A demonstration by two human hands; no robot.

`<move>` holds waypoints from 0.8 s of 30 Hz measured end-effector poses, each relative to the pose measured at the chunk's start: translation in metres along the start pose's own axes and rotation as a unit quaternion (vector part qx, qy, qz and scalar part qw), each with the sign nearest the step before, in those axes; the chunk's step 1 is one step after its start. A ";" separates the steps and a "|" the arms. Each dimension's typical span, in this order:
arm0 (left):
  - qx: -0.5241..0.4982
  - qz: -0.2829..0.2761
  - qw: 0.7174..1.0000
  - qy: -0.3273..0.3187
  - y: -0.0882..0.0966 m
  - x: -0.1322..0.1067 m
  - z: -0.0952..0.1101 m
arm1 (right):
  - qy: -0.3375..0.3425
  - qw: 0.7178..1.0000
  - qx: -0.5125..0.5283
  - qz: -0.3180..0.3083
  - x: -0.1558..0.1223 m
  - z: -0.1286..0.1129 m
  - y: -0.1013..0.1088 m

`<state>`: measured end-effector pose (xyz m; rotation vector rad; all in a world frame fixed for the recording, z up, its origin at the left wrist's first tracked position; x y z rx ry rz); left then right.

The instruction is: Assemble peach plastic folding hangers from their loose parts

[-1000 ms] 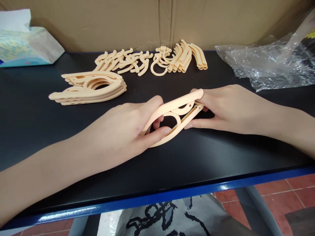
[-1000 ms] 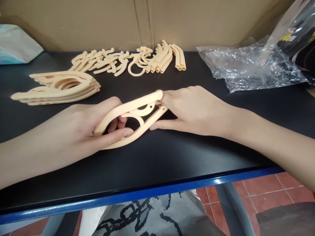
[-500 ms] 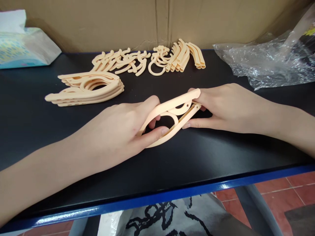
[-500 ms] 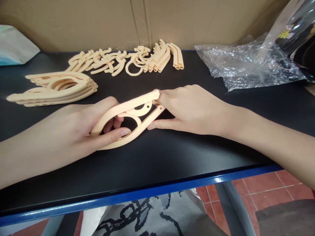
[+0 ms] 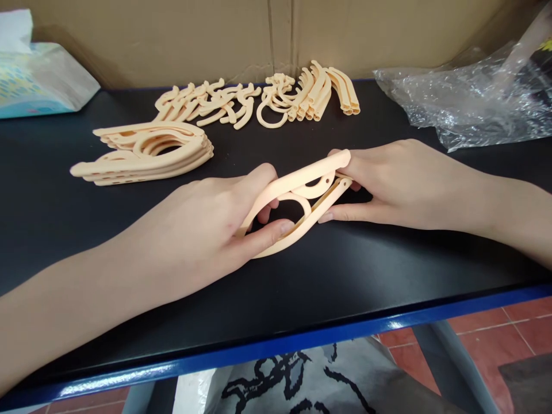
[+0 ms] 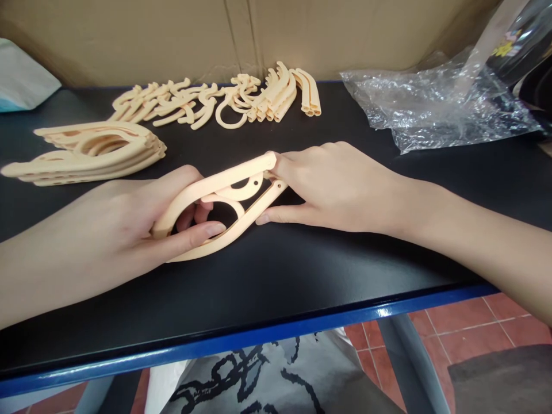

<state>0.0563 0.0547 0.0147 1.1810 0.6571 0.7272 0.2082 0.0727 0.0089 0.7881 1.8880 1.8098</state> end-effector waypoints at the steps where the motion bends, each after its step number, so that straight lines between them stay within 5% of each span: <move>1: 0.000 0.005 1.000 -0.008 0.001 0.000 0.001 | -0.001 1.000 0.001 0.001 0.000 0.000 0.000; 24: 0.021 0.078 0.993 -0.088 0.003 -0.001 0.001 | -0.006 0.999 -0.036 0.000 -0.001 0.003 -0.003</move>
Point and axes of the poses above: each hand's wrist, its own x-axis towards the middle knuckle, its own y-axis out of the back of the hand, z = x × y, the point moved 7 cm from there along x, towards the middle knuckle, and after that the axes turned 3 degrees about -z, right-handed, at the moved point
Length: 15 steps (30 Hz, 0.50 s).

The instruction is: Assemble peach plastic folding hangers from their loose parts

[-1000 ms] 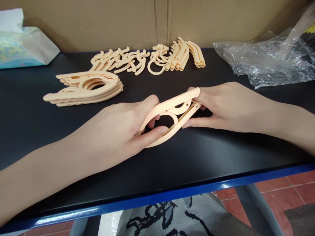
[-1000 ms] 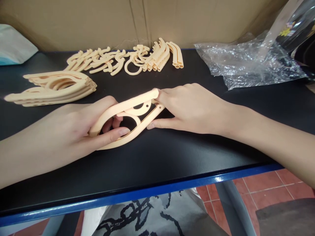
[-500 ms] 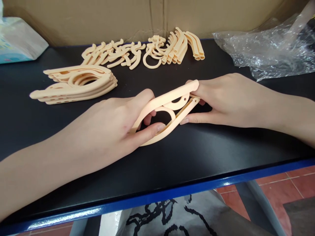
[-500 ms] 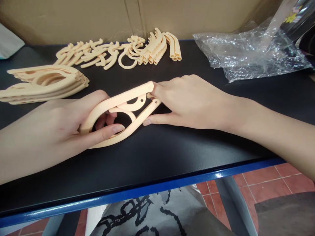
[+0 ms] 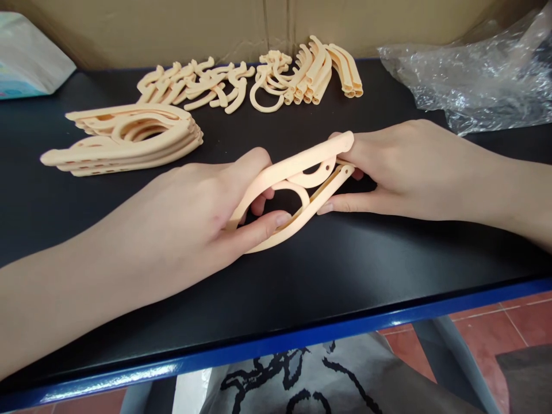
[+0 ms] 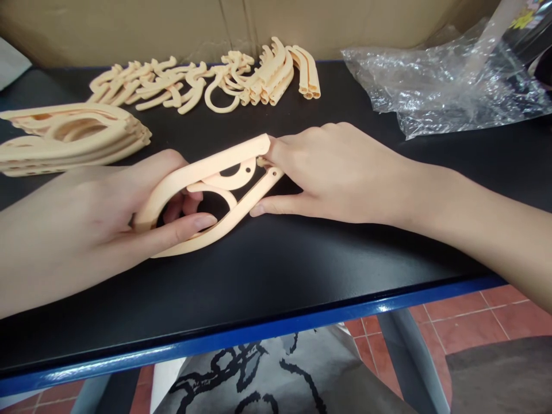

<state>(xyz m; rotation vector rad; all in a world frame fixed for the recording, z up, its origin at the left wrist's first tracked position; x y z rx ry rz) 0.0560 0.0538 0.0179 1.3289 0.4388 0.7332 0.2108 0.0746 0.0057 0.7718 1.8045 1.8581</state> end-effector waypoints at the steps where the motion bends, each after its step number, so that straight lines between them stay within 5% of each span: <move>1: -0.003 -0.004 1.000 0.003 0.000 0.000 0.001 | -0.002 1.000 0.000 -0.002 0.000 0.000 0.000; 6: 0.007 -0.074 0.995 0.073 -0.004 0.000 -0.002 | -0.020 1.000 0.006 -0.017 0.001 0.002 -0.001; 15: -0.005 -0.059 0.997 0.046 -0.004 0.000 -0.002 | -0.024 0.999 0.010 -0.019 0.000 0.002 0.000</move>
Point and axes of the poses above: each hand's wrist, its own x-axis towards the middle knuckle, its own y-axis out of the back of the hand, z = x × y, the point moved 7 cm from there along x, towards the middle knuckle, and after that the axes turned 3 degrees about -z, right-handed, at the moved point
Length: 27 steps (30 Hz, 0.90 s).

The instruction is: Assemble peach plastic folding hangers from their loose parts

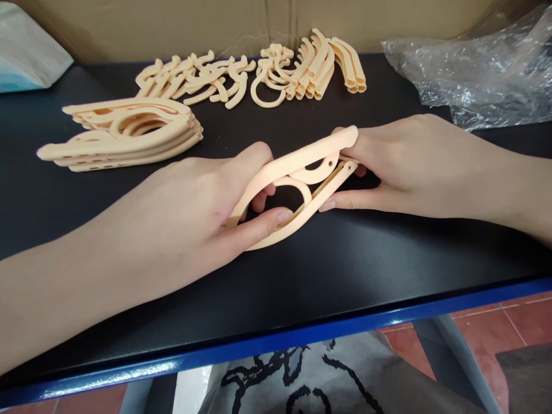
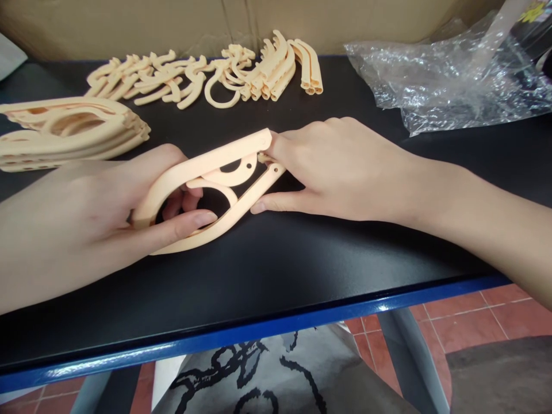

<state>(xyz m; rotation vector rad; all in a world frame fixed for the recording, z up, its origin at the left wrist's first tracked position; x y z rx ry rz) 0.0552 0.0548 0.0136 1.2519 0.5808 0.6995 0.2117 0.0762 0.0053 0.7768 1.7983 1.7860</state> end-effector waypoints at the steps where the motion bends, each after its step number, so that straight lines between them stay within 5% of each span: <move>1: 0.003 -0.005 1.000 0.007 0.000 0.000 0.000 | 0.000 1.000 0.003 -0.003 0.000 0.000 0.000; 13: -0.026 0.023 0.999 -0.001 -0.003 0.001 -0.005 | -0.001 1.000 0.022 0.005 0.000 0.001 0.001; 19: -0.039 0.003 0.999 0.035 -0.002 0.003 -0.005 | 0.006 0.999 0.050 0.018 0.001 0.000 0.002; 27: -0.109 -0.015 0.994 0.001 -0.001 0.002 -0.003 | 0.052 0.994 0.087 0.040 -0.002 -0.015 0.014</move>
Point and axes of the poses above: each hand's wrist, its own x-axis towards the middle knuckle, its own y-axis out of the back of the hand, z = x × y, the point moved 7 cm from there along x, towards the middle knuckle, and after that the axes turned 3 degrees about -z, right-handed, at the moved point
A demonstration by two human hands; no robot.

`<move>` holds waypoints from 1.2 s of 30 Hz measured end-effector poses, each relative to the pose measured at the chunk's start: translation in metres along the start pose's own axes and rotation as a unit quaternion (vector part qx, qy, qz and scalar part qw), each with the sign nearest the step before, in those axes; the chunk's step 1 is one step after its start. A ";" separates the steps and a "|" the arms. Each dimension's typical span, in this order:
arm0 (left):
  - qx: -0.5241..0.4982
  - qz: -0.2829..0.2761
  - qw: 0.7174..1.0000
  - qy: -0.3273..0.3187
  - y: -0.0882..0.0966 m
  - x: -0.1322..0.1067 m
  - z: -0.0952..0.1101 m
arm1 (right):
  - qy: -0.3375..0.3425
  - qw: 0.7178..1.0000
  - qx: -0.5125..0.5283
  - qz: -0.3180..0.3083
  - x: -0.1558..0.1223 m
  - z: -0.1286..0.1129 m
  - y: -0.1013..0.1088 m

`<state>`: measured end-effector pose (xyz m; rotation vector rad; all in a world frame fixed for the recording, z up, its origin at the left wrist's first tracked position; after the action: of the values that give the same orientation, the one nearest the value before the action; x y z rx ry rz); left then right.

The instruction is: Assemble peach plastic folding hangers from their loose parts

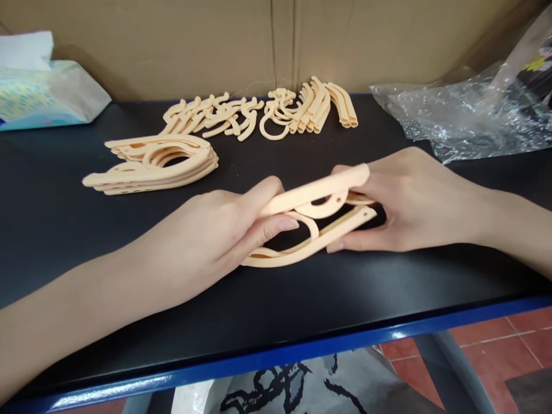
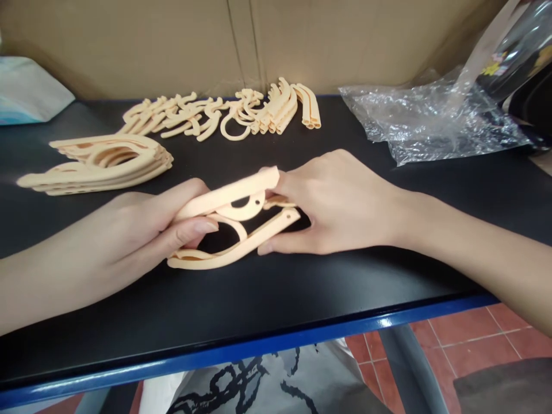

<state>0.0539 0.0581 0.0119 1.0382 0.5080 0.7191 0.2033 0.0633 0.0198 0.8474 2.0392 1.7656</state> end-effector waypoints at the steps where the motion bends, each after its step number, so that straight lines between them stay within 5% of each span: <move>1: 0.001 -0.006 1.000 -0.004 -0.001 0.000 0.000 | 0.012 0.999 0.036 -0.011 0.000 -0.004 0.000; 10: 0.005 -0.052 0.998 -0.020 -0.008 -0.003 0.008 | -0.008 0.951 0.301 -0.070 0.003 0.003 -0.003; 15: 0.023 -0.034 0.999 -0.007 -0.004 -0.005 0.006 | -0.043 0.990 0.132 0.001 0.001 0.016 0.007; 26: 0.074 0.023 0.997 0.020 0.003 -0.001 -0.005 | 0.024 0.992 0.017 0.126 -0.006 0.002 0.029; 36: 0.099 0.039 0.994 0.023 0.004 0.000 -0.015 | 0.042 0.994 0.027 0.099 -0.004 0.006 0.018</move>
<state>0.0425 0.0684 0.0091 1.2348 0.5904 0.7740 0.2141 0.0662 0.0357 1.0410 2.1295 1.8840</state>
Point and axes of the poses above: each hand's wrist, its own x-axis towards the middle knuckle, its own y-axis out of the back of the hand, z = x × y, the point moved 7 cm from there along x, towards the middle knuckle, and after that the axes turned 3 degrees about -z, right-handed, at the moved point
